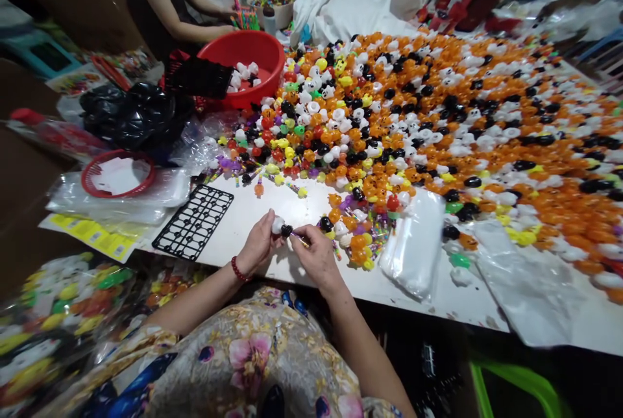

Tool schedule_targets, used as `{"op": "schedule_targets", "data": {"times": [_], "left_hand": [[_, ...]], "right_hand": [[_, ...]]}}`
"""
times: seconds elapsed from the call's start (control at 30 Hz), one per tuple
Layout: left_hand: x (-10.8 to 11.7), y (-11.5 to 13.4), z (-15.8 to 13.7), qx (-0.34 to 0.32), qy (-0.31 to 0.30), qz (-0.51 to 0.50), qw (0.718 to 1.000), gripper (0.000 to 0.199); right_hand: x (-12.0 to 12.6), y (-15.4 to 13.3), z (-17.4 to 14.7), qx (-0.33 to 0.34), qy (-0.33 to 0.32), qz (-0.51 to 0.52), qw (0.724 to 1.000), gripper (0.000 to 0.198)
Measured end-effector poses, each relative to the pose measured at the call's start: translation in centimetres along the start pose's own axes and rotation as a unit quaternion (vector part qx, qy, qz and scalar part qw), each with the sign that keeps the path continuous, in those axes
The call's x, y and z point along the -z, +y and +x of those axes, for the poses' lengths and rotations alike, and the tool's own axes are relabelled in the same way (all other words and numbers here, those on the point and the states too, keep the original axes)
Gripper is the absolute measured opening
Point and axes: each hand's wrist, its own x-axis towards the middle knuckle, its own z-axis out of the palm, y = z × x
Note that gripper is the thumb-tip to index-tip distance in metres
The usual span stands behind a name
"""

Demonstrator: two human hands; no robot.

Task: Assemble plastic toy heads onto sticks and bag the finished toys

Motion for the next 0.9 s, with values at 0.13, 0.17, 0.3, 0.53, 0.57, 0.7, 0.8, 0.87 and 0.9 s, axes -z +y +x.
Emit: {"op": "schedule_targets", "data": {"times": [0.13, 0.17, 0.3, 0.53, 0.57, 0.7, 0.8, 0.87, 0.9], "left_hand": [[0.1, 0.1, -0.3, -0.005, -0.006, 0.059, 0.998, 0.06], [0.1, 0.0, -0.3, -0.006, -0.005, 0.07, 0.998, 0.059], [0.0, -0.7, -0.4, -0.031, 0.024, 0.147, 0.988, 0.055], [-1.0, -1.4, 0.1, 0.022, 0.001, 0.136, 0.99, 0.056], [-1.1, -1.2, 0.4, 0.038, -0.02, 0.115, 0.992, 0.057], [-0.6, 0.2, 1.9, 0.004, -0.016, 0.132, 0.991, 0.043], [1.4, 1.0, 3.5, -0.057, 0.069, 0.265, 0.96, 0.023], [2.9, 1.5, 4.9, -0.079, 0.137, 0.348, 0.924, 0.012], [3.6, 1.6, 5.6, -0.089, 0.167, 0.38, 0.906, 0.009]], "right_hand": [[0.4, -0.2, -0.2, -0.009, -0.032, -0.025, 0.999, 0.018], [0.5, -0.2, -0.3, -0.009, -0.034, -0.029, 0.999, 0.018], [-0.5, 0.4, -0.5, 0.012, -0.027, -0.057, 0.998, 0.014], [-1.3, 1.8, -0.3, 0.01, -0.001, -0.059, 0.998, 0.017], [-0.3, 2.0, 0.1, 0.007, 0.021, -0.061, 0.998, 0.019], [5.0, 3.0, 2.4, 0.036, 0.192, -0.197, 0.961, 0.028], [6.7, 3.4, 4.9, 0.064, 0.247, -0.363, 0.896, 0.028], [5.4, 3.3, 6.7, 0.082, 0.185, -0.421, 0.884, 0.025], [4.1, 3.1, 7.6, 0.092, 0.132, -0.435, 0.886, 0.024]]}}
